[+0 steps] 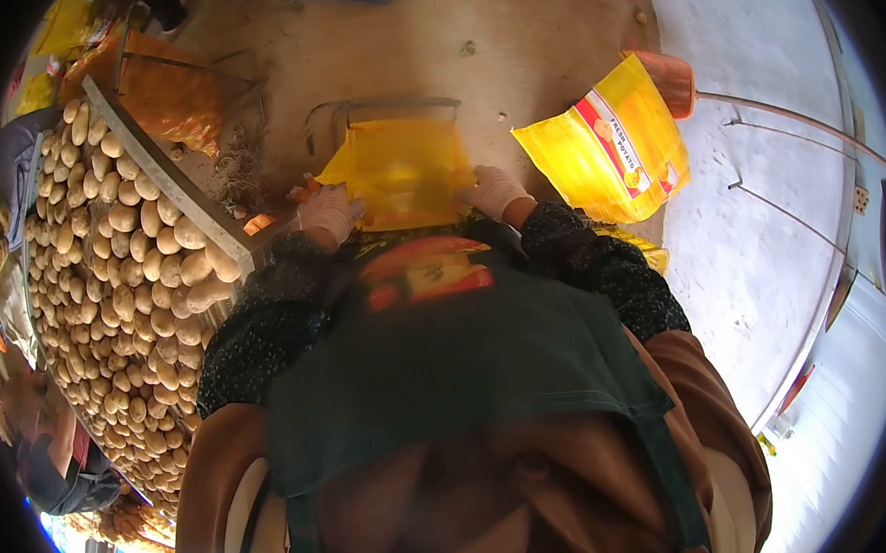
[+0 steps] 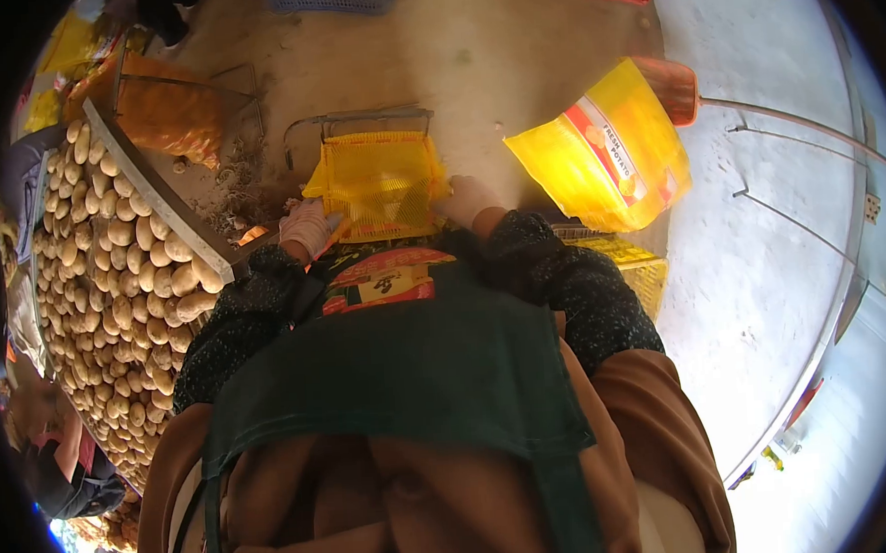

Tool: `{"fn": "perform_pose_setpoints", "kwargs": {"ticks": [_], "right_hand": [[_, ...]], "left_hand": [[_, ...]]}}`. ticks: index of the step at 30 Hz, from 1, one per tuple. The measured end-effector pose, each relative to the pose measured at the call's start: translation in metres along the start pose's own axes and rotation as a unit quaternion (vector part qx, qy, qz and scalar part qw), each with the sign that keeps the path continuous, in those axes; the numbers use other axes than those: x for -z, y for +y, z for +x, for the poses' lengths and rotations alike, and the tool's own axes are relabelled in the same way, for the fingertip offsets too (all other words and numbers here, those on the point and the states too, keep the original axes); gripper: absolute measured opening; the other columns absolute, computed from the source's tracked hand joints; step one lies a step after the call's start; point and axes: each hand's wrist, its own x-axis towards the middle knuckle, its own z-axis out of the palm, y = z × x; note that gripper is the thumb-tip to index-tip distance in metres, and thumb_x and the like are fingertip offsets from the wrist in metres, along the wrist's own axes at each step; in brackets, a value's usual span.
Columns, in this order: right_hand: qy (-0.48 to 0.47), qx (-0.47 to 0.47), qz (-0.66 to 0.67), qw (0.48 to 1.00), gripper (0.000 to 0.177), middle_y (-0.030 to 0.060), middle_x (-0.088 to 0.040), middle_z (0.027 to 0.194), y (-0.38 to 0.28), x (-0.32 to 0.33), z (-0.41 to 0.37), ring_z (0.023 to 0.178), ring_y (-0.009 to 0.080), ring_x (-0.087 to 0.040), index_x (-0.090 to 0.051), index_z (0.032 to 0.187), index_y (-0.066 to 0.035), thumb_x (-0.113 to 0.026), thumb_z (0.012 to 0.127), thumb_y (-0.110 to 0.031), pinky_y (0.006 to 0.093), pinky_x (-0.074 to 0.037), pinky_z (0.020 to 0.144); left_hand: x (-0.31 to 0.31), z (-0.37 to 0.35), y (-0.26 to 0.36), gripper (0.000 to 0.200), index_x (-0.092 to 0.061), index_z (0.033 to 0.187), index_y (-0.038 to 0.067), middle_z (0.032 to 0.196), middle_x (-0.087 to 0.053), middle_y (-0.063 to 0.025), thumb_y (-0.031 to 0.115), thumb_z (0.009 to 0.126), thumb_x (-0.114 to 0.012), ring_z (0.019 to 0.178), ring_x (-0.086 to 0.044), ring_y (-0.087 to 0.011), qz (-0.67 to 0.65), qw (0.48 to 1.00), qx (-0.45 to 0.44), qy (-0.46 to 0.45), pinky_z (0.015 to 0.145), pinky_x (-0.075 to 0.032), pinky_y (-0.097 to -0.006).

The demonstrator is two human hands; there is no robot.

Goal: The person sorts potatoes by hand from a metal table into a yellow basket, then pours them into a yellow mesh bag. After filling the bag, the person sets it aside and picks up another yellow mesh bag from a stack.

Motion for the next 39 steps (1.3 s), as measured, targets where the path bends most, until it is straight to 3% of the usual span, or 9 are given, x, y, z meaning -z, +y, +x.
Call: {"fn": "perform_pose_setpoints", "kwargs": {"ticks": [5,12,16,19,26,34,35,38,39], "right_hand": [[0.017,0.074,0.072,0.995,0.060,0.0253,-0.071,0.104,0.020,-0.012,-0.009,0.100,0.0332,-0.069,-0.066,0.115,0.006,-0.074,0.082,-0.044,0.0425,-0.053,0.087],[0.024,0.125,0.123,0.984,0.059,0.0214,-0.072,0.107,0.044,-0.007,-0.001,0.101,0.0262,-0.069,-0.064,0.124,0.003,-0.075,0.085,-0.040,0.0376,-0.053,0.089],[-0.005,0.188,0.034,0.982,0.050,0.0256,-0.070,0.104,0.055,0.006,0.017,0.100,0.0391,-0.067,-0.064,0.118,0.002,-0.072,0.087,-0.037,0.0432,-0.052,0.088],[0.007,0.292,-0.093,0.952,0.054,0.0159,-0.071,0.097,0.057,0.027,0.024,0.085,0.0229,-0.068,-0.062,0.126,0.004,-0.069,0.091,-0.036,0.0343,-0.056,0.069],[-0.065,0.311,-0.178,0.931,0.043,0.0261,-0.070,0.106,0.071,0.048,0.016,0.102,0.0429,-0.067,-0.071,0.113,-0.002,-0.069,0.089,-0.037,0.0461,-0.053,0.088],[-0.084,0.478,-0.038,0.873,0.027,0.0177,-0.074,0.097,-0.010,0.044,-0.062,0.086,0.0264,-0.070,-0.071,0.108,0.004,-0.073,0.087,-0.012,0.0363,-0.055,0.082],[-0.087,0.467,0.000,0.880,0.028,0.0165,-0.074,0.098,-0.020,0.046,-0.072,0.086,0.0217,-0.070,-0.070,0.108,0.007,-0.073,0.087,-0.010,0.0331,-0.056,0.082],[-0.061,0.544,-0.014,0.837,0.029,0.0140,-0.074,0.097,-0.055,0.049,-0.118,0.087,0.0166,-0.069,-0.069,0.109,0.009,-0.074,0.088,-0.009,0.0301,-0.056,0.082],[-0.068,0.541,-0.006,0.838,0.028,0.0135,-0.074,0.096,-0.065,0.045,-0.134,0.086,0.0163,-0.069,-0.069,0.109,0.008,-0.074,0.088,-0.010,0.0301,-0.056,0.081]], "left_hand": [[-0.021,-0.014,-0.006,0.062,-0.060,0.130,0.004,0.131,-0.063,-0.0202,0.056,0.095,-0.057,0.121,-0.060,-0.0368,0.025,0.999,-0.027,0.010,0.101,-0.047,-0.0493],[-0.044,-0.089,-0.013,0.051,-0.060,0.126,0.006,0.122,-0.063,-0.0199,0.044,0.093,-0.062,0.116,-0.059,-0.0396,-0.050,0.939,-0.008,0.340,0.097,-0.048,-0.0496],[-0.035,-0.160,0.009,0.045,-0.061,0.123,0.004,0.128,-0.062,-0.0199,0.041,0.097,-0.057,0.116,-0.060,-0.0393,-0.218,0.933,0.060,0.279,0.096,-0.048,-0.0491],[-0.054,-0.202,0.032,0.043,-0.062,0.126,0.011,0.120,-0.064,-0.0184,0.040,0.093,-0.061,0.109,-0.062,-0.0406,-0.288,0.920,0.101,0.245,0.091,-0.050,-0.0512],[-0.224,-0.221,0.045,0.022,-0.069,0.093,0.014,0.092,-0.067,-0.0151,0.035,0.091,-0.061,0.090,-0.068,-0.0337,-0.221,0.893,0.126,0.372,0.070,-0.057,-0.0475],[-0.244,-0.326,0.062,0.022,-0.070,0.104,0.011,0.100,-0.069,-0.0171,0.027,0.093,-0.059,0.097,-0.068,-0.0331,-0.307,0.805,0.256,0.438,0.082,-0.055,-0.0410],[-0.297,-0.287,0.023,0.023,-0.068,0.111,0.010,0.115,-0.068,-0.0132,0.018,0.100,-0.051,0.107,-0.065,-0.0303,-0.037,0.892,0.208,0.399,0.084,-0.055,-0.0369],[-0.235,-0.333,0.033,0.028,-0.063,0.120,0.004,0.127,-0.063,-0.0143,0.014,0.107,-0.040,0.115,-0.061,-0.0289,-0.339,0.850,0.255,0.314,0.091,-0.054,-0.0374],[-0.261,-0.340,0.018,0.056,-0.063,0.134,0.011,0.124,-0.066,-0.0140,0.032,0.082,-0.072,0.116,-0.064,-0.0294,-0.115,0.865,0.201,0.444,0.100,-0.052,-0.0387]]}}
